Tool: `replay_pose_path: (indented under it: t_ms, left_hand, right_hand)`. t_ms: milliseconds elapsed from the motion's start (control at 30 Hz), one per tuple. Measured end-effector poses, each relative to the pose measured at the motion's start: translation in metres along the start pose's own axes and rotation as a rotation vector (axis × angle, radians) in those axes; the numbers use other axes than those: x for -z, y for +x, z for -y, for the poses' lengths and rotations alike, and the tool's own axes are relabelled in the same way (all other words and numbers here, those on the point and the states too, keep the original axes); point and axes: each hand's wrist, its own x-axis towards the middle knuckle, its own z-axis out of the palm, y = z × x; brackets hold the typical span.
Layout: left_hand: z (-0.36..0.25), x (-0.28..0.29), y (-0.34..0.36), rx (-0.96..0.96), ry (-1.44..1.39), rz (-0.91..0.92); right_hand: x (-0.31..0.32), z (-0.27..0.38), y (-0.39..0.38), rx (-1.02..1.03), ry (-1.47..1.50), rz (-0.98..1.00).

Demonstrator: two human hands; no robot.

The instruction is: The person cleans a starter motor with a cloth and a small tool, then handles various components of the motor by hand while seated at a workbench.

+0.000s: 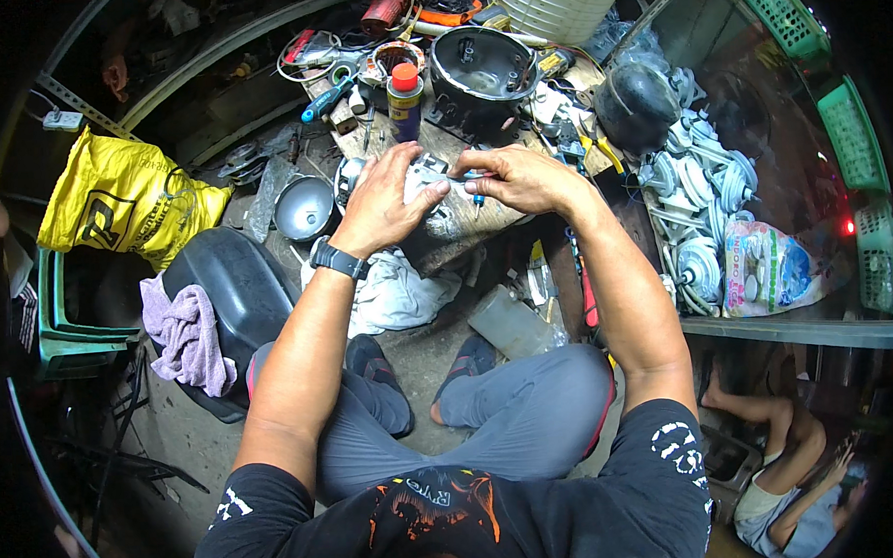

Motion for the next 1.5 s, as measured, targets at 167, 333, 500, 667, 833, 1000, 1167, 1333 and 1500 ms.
replay_pose_path:
  t_ms: [167, 333, 500, 667, 833, 1000, 1167, 1333, 1500]
  left_hand:
    - [-0.007, 0.0, 0.005, 0.033, -0.022, -0.037]
    - [-0.004, -0.004, 0.004, 0.054, -0.023, -0.072]
    - [-0.004, -0.005, 0.003, 0.029, -0.007, -0.095]
    - [-0.003, -0.006, 0.003, 0.022, 0.016, -0.093]
    - [-0.005, -0.005, 0.004, 0.058, 0.011, -0.062]
    - [-0.006, -0.005, 0.003, 0.042, 0.012, -0.067]
    - [-0.004, -0.002, 0.001, 0.029, -0.009, -0.047]
    - [-0.004, -0.002, 0.003, 0.071, -0.03, -0.002]
    - [-0.006, -0.003, 0.002, 0.055, -0.008, -0.03]
  right_hand:
    - [0.002, -0.008, 0.003, -0.059, -0.064, 0.041]
    - [0.005, -0.003, 0.0, -0.074, -0.069, -0.005]
    - [0.008, -0.004, -0.002, -0.007, 0.012, 0.03]
    - [0.011, -0.009, 0.005, -0.038, -0.012, 0.109]
    - [0.007, -0.008, 0.006, -0.073, -0.019, 0.076]
    - [0.011, -0.002, 0.001, -0.116, 0.023, 0.031]
    - [0.01, 0.001, -0.002, -0.071, 0.066, 0.08]
    - [0.007, 0.0, -0.002, -0.091, 0.05, 0.073]
    - [0.009, 0.001, -0.005, -0.034, 0.075, 0.045]
